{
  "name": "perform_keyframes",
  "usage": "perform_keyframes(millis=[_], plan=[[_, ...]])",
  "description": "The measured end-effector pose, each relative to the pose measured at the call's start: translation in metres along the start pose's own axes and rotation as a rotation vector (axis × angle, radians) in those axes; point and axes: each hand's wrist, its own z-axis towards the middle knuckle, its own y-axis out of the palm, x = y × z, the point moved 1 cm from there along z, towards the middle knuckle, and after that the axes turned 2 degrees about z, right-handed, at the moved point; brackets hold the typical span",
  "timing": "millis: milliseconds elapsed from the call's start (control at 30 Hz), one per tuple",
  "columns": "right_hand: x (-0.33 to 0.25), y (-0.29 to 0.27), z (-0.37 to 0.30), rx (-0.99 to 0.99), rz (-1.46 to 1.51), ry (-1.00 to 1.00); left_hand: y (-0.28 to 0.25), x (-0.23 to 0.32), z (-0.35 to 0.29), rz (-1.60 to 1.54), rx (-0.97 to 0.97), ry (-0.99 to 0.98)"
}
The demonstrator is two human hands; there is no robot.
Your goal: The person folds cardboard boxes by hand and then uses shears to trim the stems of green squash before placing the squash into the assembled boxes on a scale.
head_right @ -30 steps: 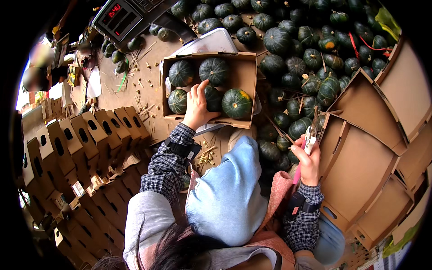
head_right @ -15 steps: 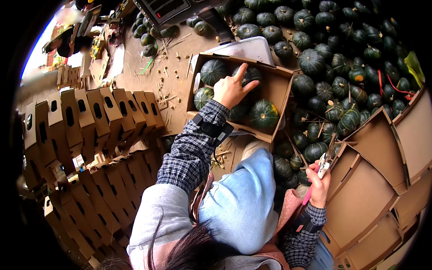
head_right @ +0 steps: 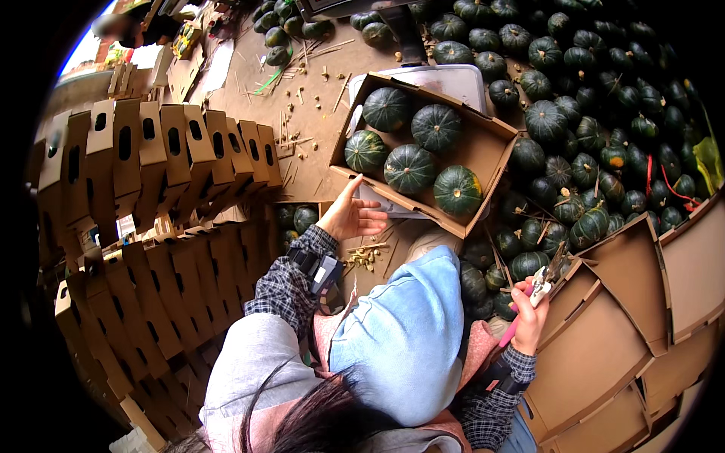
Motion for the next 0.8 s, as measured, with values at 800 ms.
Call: perform_keyframes(millis=[800], plan=[[0.012,-0.019,0.027,-0.303,0.279,-0.161,-0.057,-0.144,-0.023,-0.816,-0.152,0.570]])
